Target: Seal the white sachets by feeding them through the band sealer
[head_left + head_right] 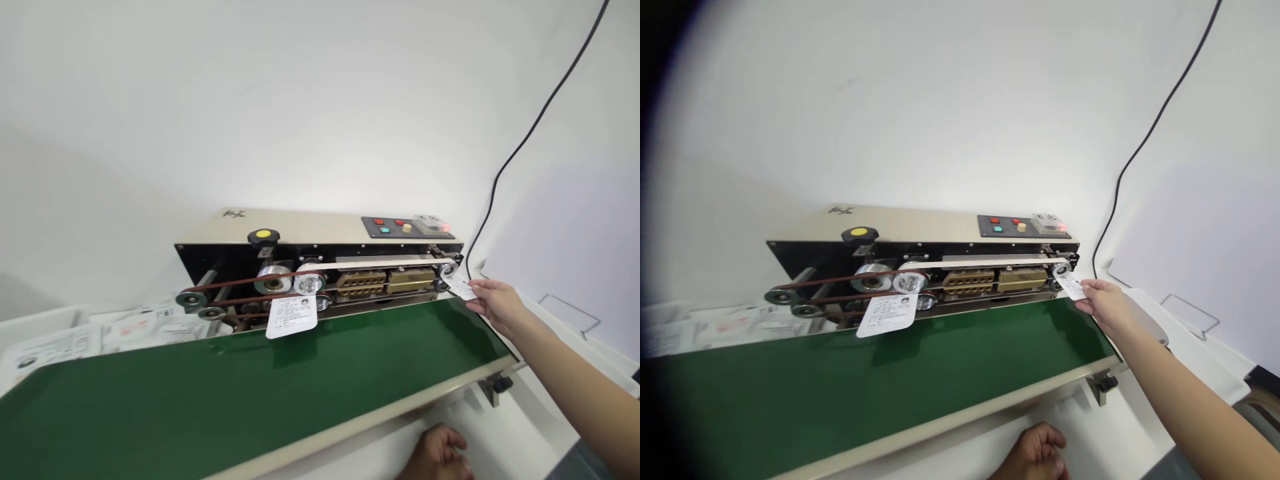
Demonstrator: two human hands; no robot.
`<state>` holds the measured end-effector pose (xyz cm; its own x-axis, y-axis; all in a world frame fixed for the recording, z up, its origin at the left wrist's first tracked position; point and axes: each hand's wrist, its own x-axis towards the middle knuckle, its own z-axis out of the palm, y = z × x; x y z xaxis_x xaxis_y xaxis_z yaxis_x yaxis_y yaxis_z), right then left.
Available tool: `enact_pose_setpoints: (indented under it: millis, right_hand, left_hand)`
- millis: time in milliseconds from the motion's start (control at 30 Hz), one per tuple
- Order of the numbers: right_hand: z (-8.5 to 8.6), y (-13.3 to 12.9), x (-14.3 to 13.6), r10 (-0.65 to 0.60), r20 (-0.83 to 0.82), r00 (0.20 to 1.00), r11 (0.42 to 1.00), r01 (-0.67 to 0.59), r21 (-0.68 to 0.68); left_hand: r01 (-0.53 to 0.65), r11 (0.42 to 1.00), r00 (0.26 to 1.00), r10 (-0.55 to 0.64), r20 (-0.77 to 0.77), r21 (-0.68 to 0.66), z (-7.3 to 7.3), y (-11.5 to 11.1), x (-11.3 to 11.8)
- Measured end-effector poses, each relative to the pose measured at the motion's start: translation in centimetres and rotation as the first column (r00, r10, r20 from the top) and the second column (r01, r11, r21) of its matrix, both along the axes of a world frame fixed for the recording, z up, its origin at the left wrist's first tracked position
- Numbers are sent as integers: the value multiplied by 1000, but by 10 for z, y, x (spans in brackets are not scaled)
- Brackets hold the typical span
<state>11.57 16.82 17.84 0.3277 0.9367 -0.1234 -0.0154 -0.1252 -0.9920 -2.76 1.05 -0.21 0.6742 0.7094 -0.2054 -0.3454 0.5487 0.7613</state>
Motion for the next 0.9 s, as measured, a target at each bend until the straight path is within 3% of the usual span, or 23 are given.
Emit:
enact_pose_setpoints:
  millis: [267,433,567,800,900]
  right_hand:
    - [16,-22,-36,105,11,994,993,-104,-58]
    - [16,-32,-37,229,35,973,973,-227,-45]
    - [15,-37,-19,259,139,956,966,-257,-31]
    - [34,-52,45,-7,244,970,988,-30,151]
    - [38,-61,88,-185,337,923,973,123,196]
  left_hand:
    - [22,1000,999,-23,-32,-15,-16,3,8]
    - [18,1000,998,-18,-53,-5,-6,0,4]
    - [0,999,999,-2,-48,-36,6,-3,2]
    - [-22,995,1000,20,-14,-92,14,-5,5]
    - [-38,997,998,35,-43,-64,18,-7,4]
